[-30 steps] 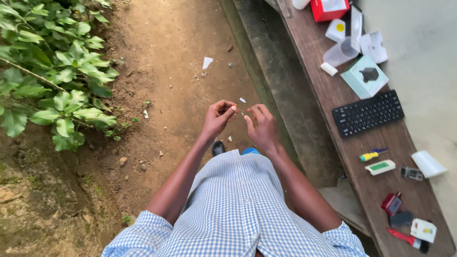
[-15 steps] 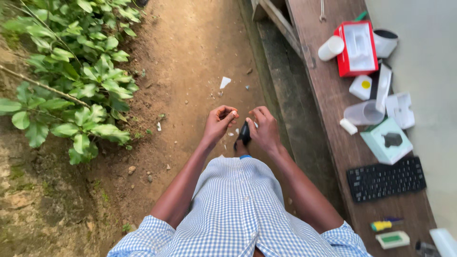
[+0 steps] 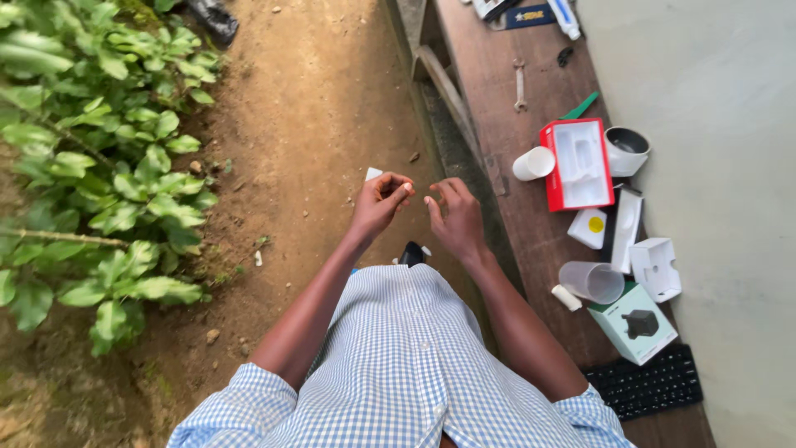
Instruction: The person unboxes and assembles components of a security camera system, handling a mounting plate, the camera body, and small modules by hand and using a screwdriver.
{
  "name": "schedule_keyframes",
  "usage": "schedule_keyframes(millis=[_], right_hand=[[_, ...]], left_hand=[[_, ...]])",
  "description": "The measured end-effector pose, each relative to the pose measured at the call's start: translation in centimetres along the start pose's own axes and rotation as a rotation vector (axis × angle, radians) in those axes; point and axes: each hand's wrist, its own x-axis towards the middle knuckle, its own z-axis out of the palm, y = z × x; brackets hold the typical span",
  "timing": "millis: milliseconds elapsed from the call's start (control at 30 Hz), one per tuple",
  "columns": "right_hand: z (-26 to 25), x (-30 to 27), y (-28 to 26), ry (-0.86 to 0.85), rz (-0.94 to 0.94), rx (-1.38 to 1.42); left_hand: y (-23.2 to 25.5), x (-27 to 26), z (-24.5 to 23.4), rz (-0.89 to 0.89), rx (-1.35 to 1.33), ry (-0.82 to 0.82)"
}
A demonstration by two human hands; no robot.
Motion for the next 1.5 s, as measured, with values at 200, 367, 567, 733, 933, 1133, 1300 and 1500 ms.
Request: schedule_keyframes(millis=[200, 367, 567, 733, 933, 1133, 1300, 1500], right_hand=[[-2.0, 3.3, 1.8, -0.025, 0.135, 0.025], [-2.2, 6.2, 3.8, 0.01, 0.123, -0.017], [-2.2, 11.8, 6.4, 0.018, 0.255, -0.023], [-1.9, 19.2, 8.5, 0.086, 0.304, -0.054], [-1.0, 27.8, 9.7, 0.09, 0.391, -0.076], [0.0, 33.3, 10.8, 0.137, 0.381, -0.079], [0.4, 35.6, 11.9, 0.129, 0.423, -0.083], [0.4, 37.4, 12.9, 0.097, 0.514, -0.062]], left_hand=[[0.6, 5.0, 2.4, -0.016, 0.021, -0.036], [1.0, 9.2, 2.9, -0.046, 0.065, -0.062], [0.4, 17.8, 3.2, -0.057, -0.007, -0.159], [3.4, 25.9, 2.8, -0.102, 0.029, -0.209], [6.5, 35.1, 1.2, -0.105, 0.054, -0.261], [6.6, 41.7, -0.8, -0.074, 0.057, -0.318], [7.7, 44.7, -1.6, -0.129, 0.165, -0.264], [9.0, 47.4, -1.0, 0.014, 0.443, -0.152]])
